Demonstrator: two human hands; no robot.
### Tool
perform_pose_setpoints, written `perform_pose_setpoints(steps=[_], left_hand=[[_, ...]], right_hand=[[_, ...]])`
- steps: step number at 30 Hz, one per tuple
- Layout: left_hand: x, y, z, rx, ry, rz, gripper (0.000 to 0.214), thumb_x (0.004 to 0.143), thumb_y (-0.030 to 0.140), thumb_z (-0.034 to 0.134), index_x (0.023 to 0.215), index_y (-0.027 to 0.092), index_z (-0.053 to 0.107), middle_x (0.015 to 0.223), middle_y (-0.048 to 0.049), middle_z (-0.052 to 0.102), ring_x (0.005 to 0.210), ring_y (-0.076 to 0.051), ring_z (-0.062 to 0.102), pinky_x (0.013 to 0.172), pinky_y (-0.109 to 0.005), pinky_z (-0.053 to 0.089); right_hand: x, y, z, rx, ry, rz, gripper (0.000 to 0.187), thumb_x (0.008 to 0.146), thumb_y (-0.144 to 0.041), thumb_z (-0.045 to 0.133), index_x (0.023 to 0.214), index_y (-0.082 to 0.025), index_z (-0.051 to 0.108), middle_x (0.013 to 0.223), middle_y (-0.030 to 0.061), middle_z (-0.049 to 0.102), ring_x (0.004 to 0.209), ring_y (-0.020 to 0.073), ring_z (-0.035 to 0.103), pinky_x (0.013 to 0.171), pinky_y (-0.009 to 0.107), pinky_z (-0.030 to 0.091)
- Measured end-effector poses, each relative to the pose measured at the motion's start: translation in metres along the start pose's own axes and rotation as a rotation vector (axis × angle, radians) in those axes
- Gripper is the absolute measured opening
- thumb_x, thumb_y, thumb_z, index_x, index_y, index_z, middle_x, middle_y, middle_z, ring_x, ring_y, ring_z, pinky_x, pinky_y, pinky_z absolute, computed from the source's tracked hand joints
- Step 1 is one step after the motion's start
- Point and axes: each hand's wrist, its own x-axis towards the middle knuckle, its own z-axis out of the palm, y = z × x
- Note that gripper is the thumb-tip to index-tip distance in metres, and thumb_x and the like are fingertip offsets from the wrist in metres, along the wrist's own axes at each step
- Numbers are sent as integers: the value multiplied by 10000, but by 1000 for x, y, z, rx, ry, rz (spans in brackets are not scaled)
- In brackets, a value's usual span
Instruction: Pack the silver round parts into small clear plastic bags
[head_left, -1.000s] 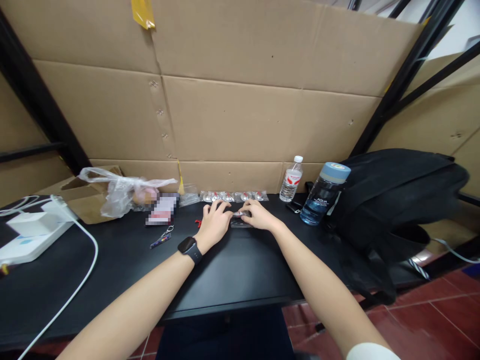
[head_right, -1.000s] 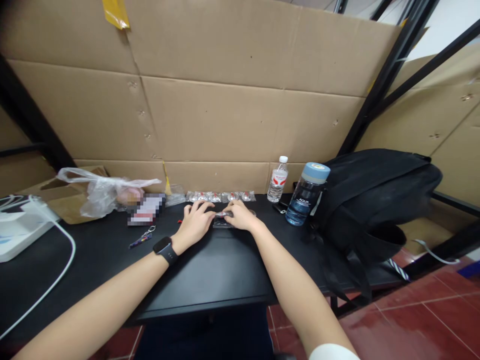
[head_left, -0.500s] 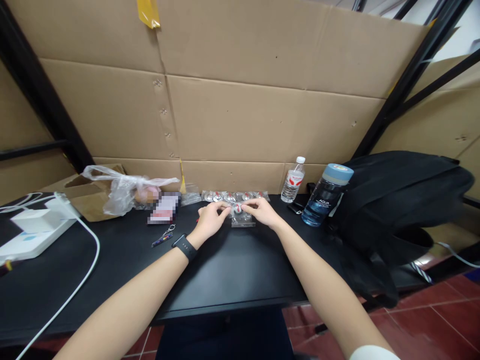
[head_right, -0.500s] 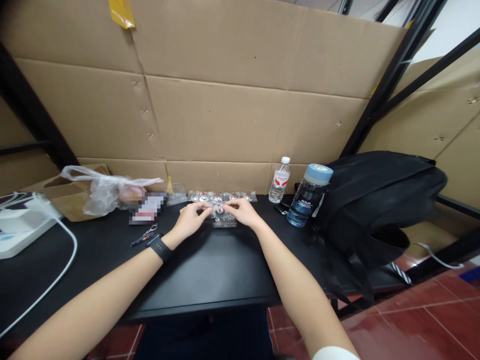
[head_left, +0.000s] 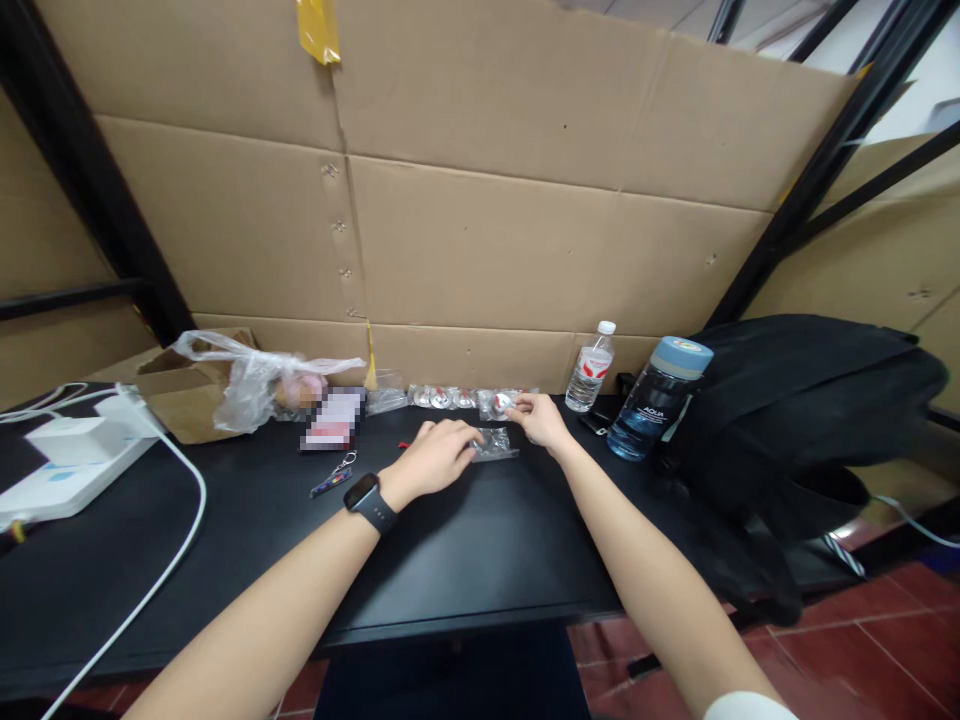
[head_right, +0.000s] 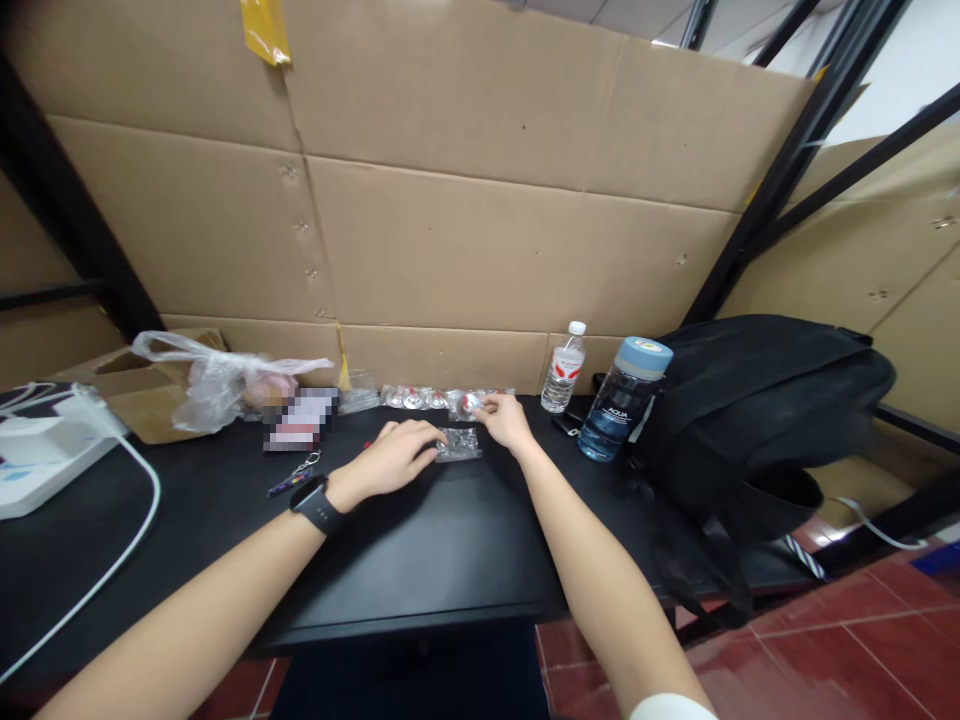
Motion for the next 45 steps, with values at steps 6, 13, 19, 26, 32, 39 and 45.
perform_pose_setpoints(steps=[6,13,19,26,32,39,45], left_hand=[[-7,10,13,9,-174,232,423,926,110,434,1214,337,645,1279,-37,655,1156,-228,610,912,-360,362],[-7,10,2,-11,-206,235,317,835,178,565,1109,302,667,1166,-31,689,1048,-230,648,894,-365,366],[-9,11,-7,0,-215,211,401,734,356,711,1122,275,651,1158,-58,683,1071,-285,623,929,-399,362],[-6,-4,10,4,-192,201,463,922,587,550,1298,320,595,1409,-59,597,1351,-313,464,1021,-451,301],[4,-10,23,69,-63,189,219,988,374,527,1121,291,680,1226,-39,701,1271,-260,517,980,-434,276],[7,0,19,79,-36,202,178,949,372,598,935,224,698,974,-53,738,1005,-230,606,898,-413,265],[7,3,16,106,-64,230,122,947,252,599,909,233,713,961,-47,736,1046,-222,600,922,-411,250]], right_hand=[[41,7,7,-166,39,88,272,717,-390,737,830,-142,730,696,41,701,682,191,641,650,280,486],[76,1,39,-284,21,154,201,651,-257,804,807,-160,724,793,80,731,794,229,683,732,311,502],[69,-6,35,-555,64,127,305,715,-323,803,981,-203,716,1027,151,734,971,282,686,820,360,495],[42,-2,-27,-605,-333,-88,355,765,-327,763,1095,-201,732,1083,86,743,981,233,692,884,293,496],[5,18,-58,-562,-449,-35,626,659,-297,836,1249,-171,668,1198,108,705,1006,240,693,896,295,509],[-1,24,-57,-564,-415,-24,471,682,-235,779,1143,-176,704,1062,73,736,914,208,696,807,254,503],[4,36,-56,-564,-409,-37,440,666,-265,770,1095,-183,716,1041,68,737,874,210,691,773,265,500]])
